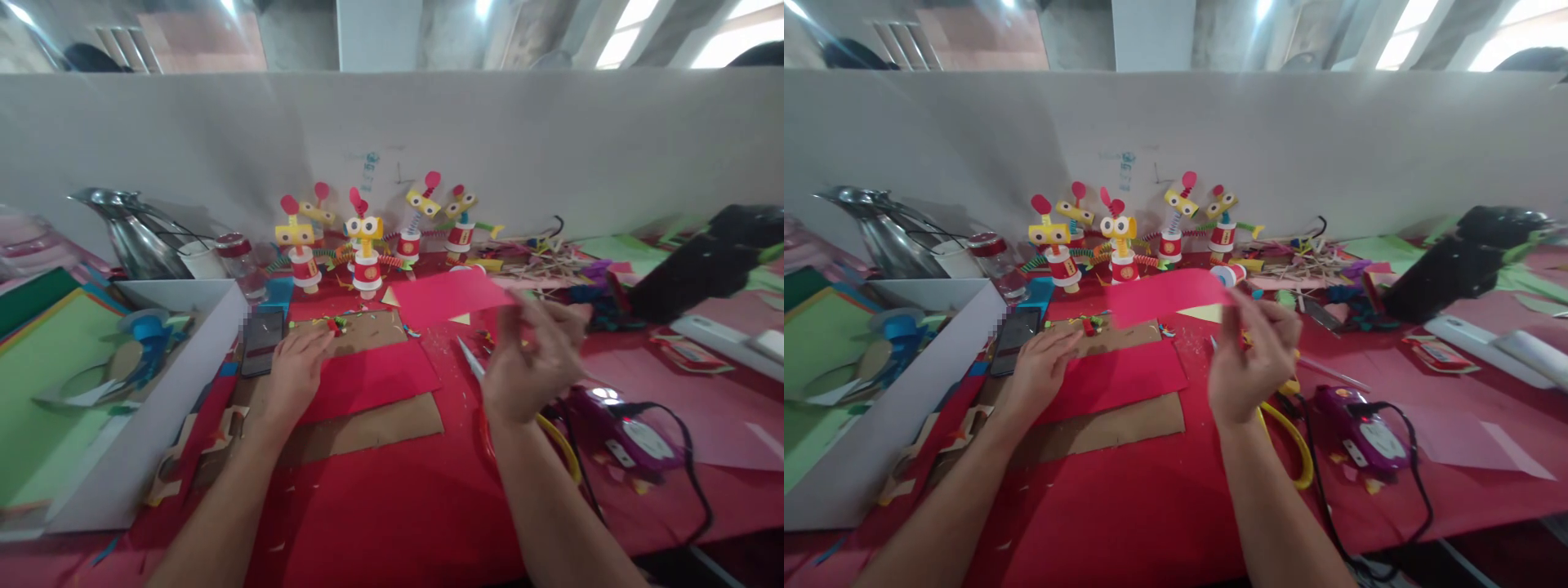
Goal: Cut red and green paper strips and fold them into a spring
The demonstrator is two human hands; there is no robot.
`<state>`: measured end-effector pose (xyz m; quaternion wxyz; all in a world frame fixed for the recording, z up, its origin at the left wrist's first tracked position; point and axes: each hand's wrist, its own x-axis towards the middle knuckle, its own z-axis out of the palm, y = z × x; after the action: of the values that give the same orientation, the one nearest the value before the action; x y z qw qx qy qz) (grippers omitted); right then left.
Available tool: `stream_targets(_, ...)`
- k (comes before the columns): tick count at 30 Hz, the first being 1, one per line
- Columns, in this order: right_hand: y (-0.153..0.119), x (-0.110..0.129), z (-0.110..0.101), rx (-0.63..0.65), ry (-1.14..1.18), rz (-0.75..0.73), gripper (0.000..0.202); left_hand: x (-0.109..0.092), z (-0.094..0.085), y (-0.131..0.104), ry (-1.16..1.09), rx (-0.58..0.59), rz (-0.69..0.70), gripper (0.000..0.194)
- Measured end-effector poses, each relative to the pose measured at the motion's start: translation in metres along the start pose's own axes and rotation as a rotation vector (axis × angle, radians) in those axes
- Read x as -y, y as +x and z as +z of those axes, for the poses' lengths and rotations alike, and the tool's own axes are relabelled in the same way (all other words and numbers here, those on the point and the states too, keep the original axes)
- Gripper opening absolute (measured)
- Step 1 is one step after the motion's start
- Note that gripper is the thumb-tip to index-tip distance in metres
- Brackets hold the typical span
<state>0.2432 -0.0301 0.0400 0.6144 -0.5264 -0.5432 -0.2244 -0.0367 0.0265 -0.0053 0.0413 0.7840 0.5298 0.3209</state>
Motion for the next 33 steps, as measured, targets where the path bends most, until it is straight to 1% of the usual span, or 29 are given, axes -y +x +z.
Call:
stream_targets(1, -0.007, 0.012, 0.006, 0.004, 0.027, -0.024, 0.027, 0.004, -0.001, 0.002, -0.099, -0.08, -0.027, 0.03)
stream_targets(2, -0.014, 0.023, 0.013, 0.115, 0.094, -0.128, 0.024, 0.008, -0.004, 0.003, -0.203, -0.15, -0.092, 0.026)
stream_targets(4, -0.03, 0.043, 0.025, 0.463, 0.188, -0.367, 0.018, 0.017, -0.012, 0.003, -0.43, -0.225, -0.285, 0.024)
stream_targets(6, -0.044, 0.055, 0.033, 0.815, 0.208, -0.609, 0.018, 0.024, -0.023, 0.002, -0.675, -0.198, -0.463, 0.033)
stream_targets(7, -0.049, 0.058, 0.035, 0.955, 0.184, -0.692, 0.017, 0.027, -0.028, 0.001, -0.776, -0.168, -0.521, 0.037)
stream_targets(8, -0.054, 0.059, 0.035, 1.066, 0.15, -0.741, 0.017, 0.029, -0.033, 0.0, -0.841, -0.138, -0.558, 0.039)
stream_targets(9, -0.058, 0.059, 0.035, 1.146, 0.117, -0.757, 0.016, 0.031, -0.036, 0.0, -0.864, -0.108, -0.579, 0.039)
stream_targets(10, -0.06, 0.058, 0.033, 1.195, 0.096, -0.744, 0.016, 0.032, -0.039, 0.0, -0.853, -0.081, -0.584, 0.036)
stream_targets(11, -0.06, 0.055, 0.03, 1.222, 0.091, -0.721, 0.018, 0.033, -0.041, 0.0, -0.822, -0.059, -0.58, 0.032)
stream_targets(12, -0.058, 0.051, 0.027, 1.222, 0.101, -0.686, 0.021, 0.034, -0.043, 0.0, -0.784, -0.045, -0.569, 0.028)
stream_targets(13, -0.055, 0.046, 0.024, 1.186, 0.122, -0.632, 0.023, 0.034, -0.044, 0.0, -0.747, -0.034, -0.552, 0.026)
stream_targets(14, -0.049, 0.04, 0.021, 1.119, 0.14, -0.553, 0.023, 0.035, -0.045, 0.0, -0.711, -0.031, -0.534, 0.024)
stream_targets(15, -0.042, 0.034, 0.019, 1.019, 0.154, -0.449, 0.022, 0.036, -0.045, 0.0, -0.667, -0.031, -0.52, 0.023)
stream_targets(16, -0.034, 0.027, 0.017, 0.885, 0.158, -0.323, 0.022, 0.037, -0.046, 0.0, -0.606, -0.026, -0.506, 0.021)
stream_targets(18, -0.015, 0.012, 0.013, 0.625, 0.092, -0.056, 0.024, 0.038, -0.047, -0.001, -0.412, 0.012, -0.46, 0.019)
stream_targets(19, -0.006, 0.005, 0.012, 0.553, 0.028, 0.045, 0.024, 0.039, -0.048, -0.002, -0.284, 0.043, -0.427, 0.019)
stream_targets(20, 0.002, -0.002, 0.011, 0.562, -0.033, 0.125, 0.022, 0.04, -0.048, -0.002, -0.152, 0.074, -0.387, 0.019)
stream_targets(21, 0.008, -0.009, 0.011, 0.639, -0.084, 0.178, 0.019, 0.04, -0.048, -0.002, -0.036, 0.105, -0.346, 0.02)
stream_targets(22, 0.011, -0.014, 0.011, 0.763, -0.126, 0.21, 0.019, 0.041, -0.048, -0.003, 0.047, 0.139, -0.308, 0.022)
stream_targets(24, 0.009, -0.019, 0.013, 1.033, -0.192, 0.227, 0.021, 0.042, -0.048, -0.004, 0.097, 0.243, -0.254, 0.022)
stream_targets(25, 0.004, -0.02, 0.015, 1.135, -0.222, 0.222, 0.022, 0.042, -0.048, -0.005, 0.074, 0.323, -0.234, 0.021)
stream_targets(26, -0.002, -0.019, 0.017, 1.205, -0.253, 0.215, 0.025, 0.042, -0.047, -0.007, 0.042, 0.412, -0.208, 0.021)
stream_targets(27, -0.009, -0.018, 0.019, 1.246, -0.278, 0.208, 0.03, 0.042, -0.047, -0.009, 0.017, 0.498, -0.175, 0.026)
stream_targets(28, -0.017, -0.016, 0.022, 1.268, -0.3, 0.203, 0.036, 0.042, -0.046, -0.011, 0.008, 0.563, -0.139, 0.036)
stream_targets(29, -0.024, -0.014, 0.024, 1.272, -0.317, 0.195, 0.044, 0.041, -0.045, -0.013, 0.015, 0.601, -0.105, 0.046)
stream_targets(31, -0.035, -0.012, 0.027, 1.264, -0.321, 0.196, 0.059, 0.04, -0.042, -0.017, 0.072, 0.596, -0.054, 0.058)
stream_targets(33, -0.041, -0.015, 0.029, 1.261, -0.28, 0.241, 0.07, 0.037, -0.039, -0.017, 0.132, 0.544, -0.046, 0.059)
